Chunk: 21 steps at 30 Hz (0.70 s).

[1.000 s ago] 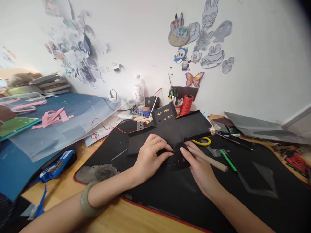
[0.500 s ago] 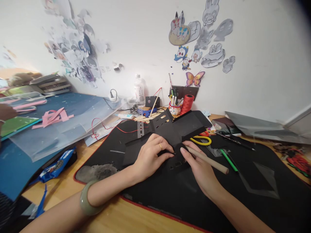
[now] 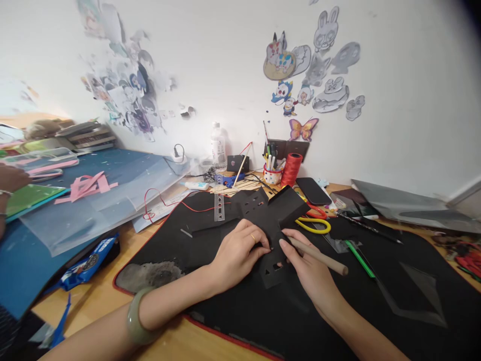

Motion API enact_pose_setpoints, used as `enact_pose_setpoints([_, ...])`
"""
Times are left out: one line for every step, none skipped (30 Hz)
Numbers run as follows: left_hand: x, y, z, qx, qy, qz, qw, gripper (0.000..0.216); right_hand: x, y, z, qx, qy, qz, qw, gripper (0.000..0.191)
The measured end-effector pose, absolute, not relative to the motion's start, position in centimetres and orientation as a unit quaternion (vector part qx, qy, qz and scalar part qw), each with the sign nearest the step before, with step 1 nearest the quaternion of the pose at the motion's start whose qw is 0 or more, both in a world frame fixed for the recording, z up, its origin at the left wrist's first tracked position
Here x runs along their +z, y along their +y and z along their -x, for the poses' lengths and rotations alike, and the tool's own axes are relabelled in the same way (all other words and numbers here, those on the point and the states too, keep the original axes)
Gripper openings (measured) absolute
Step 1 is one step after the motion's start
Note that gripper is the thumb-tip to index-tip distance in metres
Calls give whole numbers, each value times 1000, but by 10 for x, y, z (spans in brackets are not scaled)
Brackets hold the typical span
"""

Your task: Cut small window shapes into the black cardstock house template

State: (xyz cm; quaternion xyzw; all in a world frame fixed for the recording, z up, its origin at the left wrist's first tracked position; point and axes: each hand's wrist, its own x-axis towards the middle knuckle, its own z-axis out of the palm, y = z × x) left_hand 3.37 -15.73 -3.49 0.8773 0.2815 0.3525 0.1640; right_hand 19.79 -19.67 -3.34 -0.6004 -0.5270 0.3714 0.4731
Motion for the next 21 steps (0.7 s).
enact_pose_setpoints([-35,-157,-34,351,287,-874,172,5,-34,-196,-198,370,-532,597,472,27])
enact_pose_setpoints([-34,-157,-34,350,292,-872,179,5,-34,-196,-198,369,-537,595,470,26])
enact_pose_setpoints([-34,-158,-34,348,295,-870,186,5,-35,-196,-199,369,-541,593,468,26])
enact_pose_setpoints([-35,-158,-34,346,298,-869,191,5,-36,-196,-199,370,-544,592,466,25])
enact_pose_setpoints([-35,-158,-34,343,301,-868,196,5,-36,-196,-200,372,-545,592,463,25])
enact_pose_setpoints([-35,-158,-35,341,303,-867,200,5,-37,-197,-200,376,-545,592,459,25])
enact_pose_setpoints([-36,-159,-35,339,305,-867,203,5,-38,-197,-201,380,-546,592,455,25])
enact_pose_setpoints([-37,-159,-35,337,308,-866,205,6,-38,-197,-201,386,-546,591,450,25])
enact_pose_setpoints([-37,-160,-35,336,311,-865,206,6,-39,-198,-201,391,-547,590,447,26])
enact_pose_setpoints([-38,-160,-35,334,313,-864,207,7,-39,-198,-201,395,-546,589,446,26])
enact_pose_setpoints([-38,-161,-35,332,316,-864,208,7,-39,-198,-201,399,-545,587,447,26])
enact_pose_setpoints([-38,-162,-36,330,318,-864,209,7,-39,-198,-200,401,-543,586,448,25])
enact_pose_setpoints([-38,-163,-36,328,321,-863,209,7,-38,-198,-200,403,-541,586,449,25])
enact_pose_setpoints([-38,-163,-36,326,325,-862,209,8,-38,-199,-199,403,-540,587,448,24])
enact_pose_setpoints([-38,-164,-36,326,329,-861,209,8,-37,-199,-198,402,-541,587,448,24])
enact_pose_setpoints([-38,-165,-36,326,333,-860,208,8,-37,-199,-198,401,-543,586,448,23])
enact_pose_setpoints([-38,-166,-37,326,336,-859,207,8,-37,-199,-198,399,-545,585,448,22])
enact_pose_setpoints([-38,-167,-37,326,339,-858,206,8,-37,-199,-198,397,-546,585,449,22])
enact_pose_setpoints([-38,-168,-37,325,341,-858,206,8,-37,-199,-198,395,-547,585,450,21])
enact_pose_setpoints([-38,-168,-38,324,342,-858,205,8,-38,-199,-199,394,-547,586,450,21])
enact_pose_setpoints([-39,-169,-38,324,344,-858,204,8,-39,-199,-199,393,-548,586,449,20])
